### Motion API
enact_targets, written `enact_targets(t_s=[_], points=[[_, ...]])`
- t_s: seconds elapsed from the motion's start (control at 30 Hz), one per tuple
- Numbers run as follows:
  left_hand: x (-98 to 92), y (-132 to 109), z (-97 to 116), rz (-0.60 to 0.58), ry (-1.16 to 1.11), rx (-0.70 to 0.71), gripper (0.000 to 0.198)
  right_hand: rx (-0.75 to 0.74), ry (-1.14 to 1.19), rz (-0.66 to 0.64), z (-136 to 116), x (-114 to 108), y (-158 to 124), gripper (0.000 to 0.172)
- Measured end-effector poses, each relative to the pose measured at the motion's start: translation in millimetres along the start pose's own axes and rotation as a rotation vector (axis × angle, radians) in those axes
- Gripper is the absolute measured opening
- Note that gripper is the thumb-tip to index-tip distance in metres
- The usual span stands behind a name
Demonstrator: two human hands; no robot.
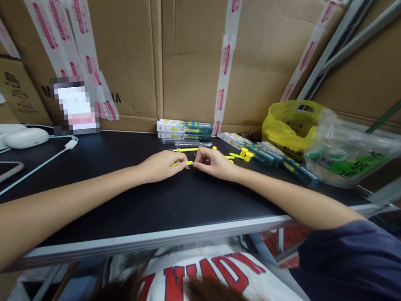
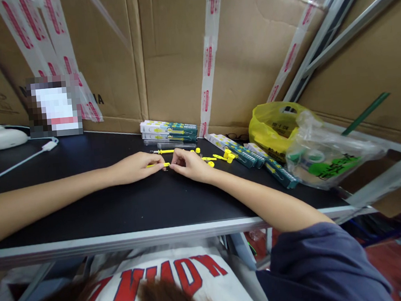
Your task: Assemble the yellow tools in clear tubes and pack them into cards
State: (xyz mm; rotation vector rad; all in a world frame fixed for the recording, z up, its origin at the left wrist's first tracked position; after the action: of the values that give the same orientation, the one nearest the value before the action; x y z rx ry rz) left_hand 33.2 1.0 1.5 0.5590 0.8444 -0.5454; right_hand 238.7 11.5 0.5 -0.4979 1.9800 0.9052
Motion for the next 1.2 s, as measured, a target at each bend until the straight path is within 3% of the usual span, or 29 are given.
enact_targets(t_s=[0.57, 1.2], points=[[-0.2, -0.2, -0.5, -0.032, -0.005, -0.017, 0.032, -0.092, -0.242, 0.02, -3.9, -4.4, -0.7, 0.014], [1.0, 0.1, -3.4, -0.02, 0.039, 0.044, 0.03, -0.055, -0.336, -0.064, -2.4, -3.6, -1.2, 0.02]])
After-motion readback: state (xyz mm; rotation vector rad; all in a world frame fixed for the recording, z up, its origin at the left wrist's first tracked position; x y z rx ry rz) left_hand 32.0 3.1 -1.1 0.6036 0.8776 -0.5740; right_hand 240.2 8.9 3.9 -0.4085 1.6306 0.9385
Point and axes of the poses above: each hand's wrist, its own y-axis towards the middle knuckle, its own x-axis out of the palm, z = x × y, the point moved 1 cm from there along y, towards the middle knuckle, and after that the axes turned 11 degrees about -y, right-handed, at the moved point
